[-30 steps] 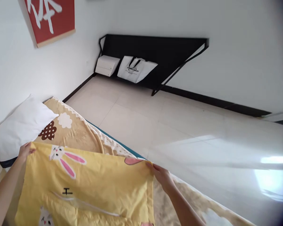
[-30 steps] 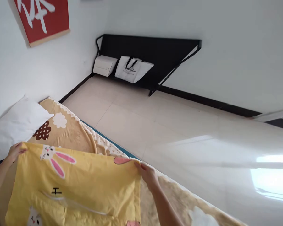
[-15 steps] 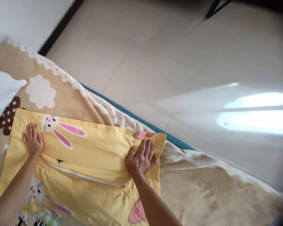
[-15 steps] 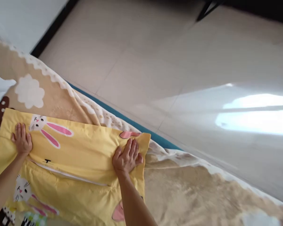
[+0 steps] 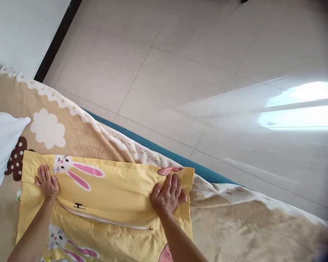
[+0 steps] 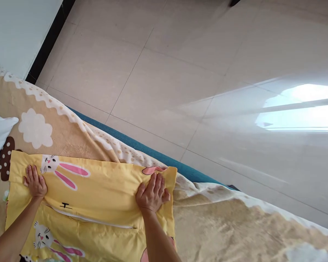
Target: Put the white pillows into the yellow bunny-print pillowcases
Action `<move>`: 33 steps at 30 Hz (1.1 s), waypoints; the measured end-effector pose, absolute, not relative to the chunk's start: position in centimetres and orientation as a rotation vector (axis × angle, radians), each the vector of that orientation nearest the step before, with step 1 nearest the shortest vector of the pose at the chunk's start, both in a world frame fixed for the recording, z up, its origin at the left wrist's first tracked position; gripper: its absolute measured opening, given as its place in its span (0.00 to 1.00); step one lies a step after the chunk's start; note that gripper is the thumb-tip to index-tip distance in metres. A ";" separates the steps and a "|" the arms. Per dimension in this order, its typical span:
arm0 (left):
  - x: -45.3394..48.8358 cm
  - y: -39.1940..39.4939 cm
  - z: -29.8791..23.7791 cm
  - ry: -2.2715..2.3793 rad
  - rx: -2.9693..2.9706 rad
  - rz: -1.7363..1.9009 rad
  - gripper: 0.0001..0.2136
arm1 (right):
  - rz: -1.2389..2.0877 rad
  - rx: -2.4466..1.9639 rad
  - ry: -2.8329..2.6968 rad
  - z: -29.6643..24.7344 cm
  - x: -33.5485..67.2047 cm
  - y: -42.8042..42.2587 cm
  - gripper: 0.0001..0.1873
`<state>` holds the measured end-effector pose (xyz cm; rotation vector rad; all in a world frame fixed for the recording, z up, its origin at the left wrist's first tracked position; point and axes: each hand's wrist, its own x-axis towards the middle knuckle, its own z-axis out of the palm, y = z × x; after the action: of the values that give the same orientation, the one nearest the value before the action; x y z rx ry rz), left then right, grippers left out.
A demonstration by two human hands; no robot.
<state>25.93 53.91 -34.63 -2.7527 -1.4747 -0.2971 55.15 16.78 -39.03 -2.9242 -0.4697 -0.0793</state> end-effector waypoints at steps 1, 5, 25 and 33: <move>25.9 53.9 -34.7 -1.486 -2.755 -0.284 0.30 | -0.074 -2.927 -0.461 -39.1 55.2 16.7 0.35; 25.9 53.8 -34.7 -1.511 -2.758 -0.248 0.30 | -0.104 -2.918 -0.488 -39.3 55.2 16.6 0.35; 26.0 53.9 -34.7 -1.514 -2.754 -0.245 0.31 | -0.220 -2.909 -0.562 -39.8 55.3 16.4 0.33; 26.1 54.0 -34.6 -1.484 -2.756 -0.260 0.30 | -0.244 -2.949 -0.569 -39.7 55.3 16.4 0.33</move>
<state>26.08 53.95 -34.64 -2.7560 -1.4838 -0.2597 55.27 16.44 -39.67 -2.9493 -0.5693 -0.2444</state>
